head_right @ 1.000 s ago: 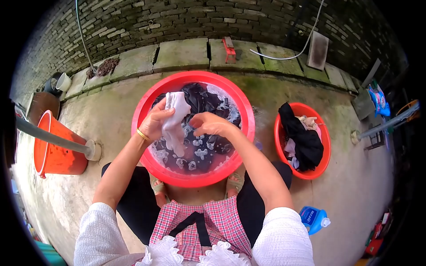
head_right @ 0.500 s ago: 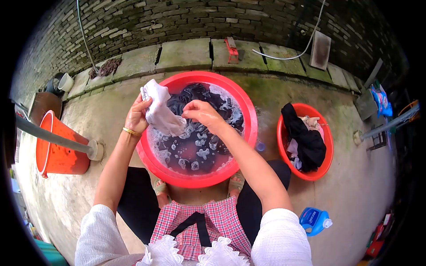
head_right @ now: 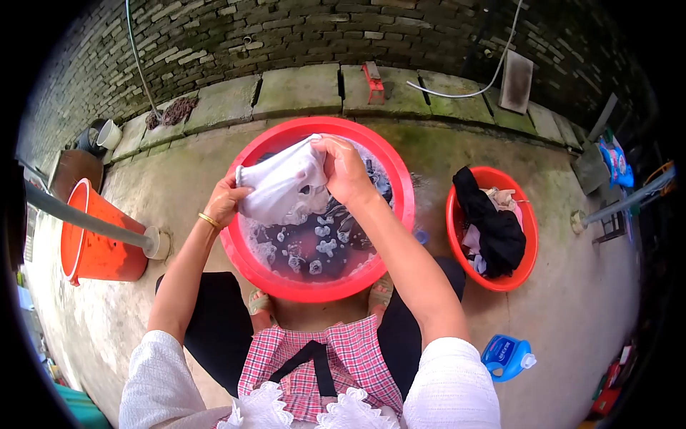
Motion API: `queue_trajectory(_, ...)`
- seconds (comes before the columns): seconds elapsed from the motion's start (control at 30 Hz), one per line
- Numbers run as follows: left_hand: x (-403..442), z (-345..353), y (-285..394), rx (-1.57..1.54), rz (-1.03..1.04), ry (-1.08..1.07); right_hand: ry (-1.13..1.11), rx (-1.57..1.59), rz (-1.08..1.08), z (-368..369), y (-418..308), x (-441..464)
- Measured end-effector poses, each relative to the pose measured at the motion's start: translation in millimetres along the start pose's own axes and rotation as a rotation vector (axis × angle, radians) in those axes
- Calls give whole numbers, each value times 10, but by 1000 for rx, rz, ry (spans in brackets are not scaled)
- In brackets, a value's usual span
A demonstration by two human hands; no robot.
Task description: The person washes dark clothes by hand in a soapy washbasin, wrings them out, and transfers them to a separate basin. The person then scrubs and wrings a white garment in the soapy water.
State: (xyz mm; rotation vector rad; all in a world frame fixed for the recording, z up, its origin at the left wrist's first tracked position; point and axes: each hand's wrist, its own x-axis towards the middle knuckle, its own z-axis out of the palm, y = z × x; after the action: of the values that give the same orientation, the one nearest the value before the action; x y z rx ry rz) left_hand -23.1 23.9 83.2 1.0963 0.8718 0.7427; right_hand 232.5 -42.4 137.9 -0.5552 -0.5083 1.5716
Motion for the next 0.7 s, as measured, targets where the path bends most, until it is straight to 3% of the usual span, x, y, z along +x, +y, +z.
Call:
queue_trajectory(0.1, -91, 92, -290, 78, -22, -51, 52, -57, -100, 128, -94, -112)
queue_trajectory(0.2, -184, 208, -458, -47, -61, 54, 18, 34, -63, 123, -278, -205)
queue_trajectory(0.33, -390, 401, -563, -73, -21, 147, -37, 24, -181, 145, -559, -425)
queue_trajectory(0.43, -566, 548, -557, -190, 0, 88, 61, -23, -234, 103, -640, -583)
queue_trajectory(0.5, -728, 740, -459, -507, 74, 16, -2, -47, -230, -88, -770, -638)
queue_trajectory(0.53, -784, 799, -423, -502, 78, 15, -53, -78, -225, -118, -825, -650)
queue_trajectory(0.6, -867, 881, -391, -739, 25, 37, 53, -28, -291, -172, -880, -638)
queue_trajectory(0.7, -957, 880, -386, -622, -77, 15, 86, -49, -329, -263, -965, -688)
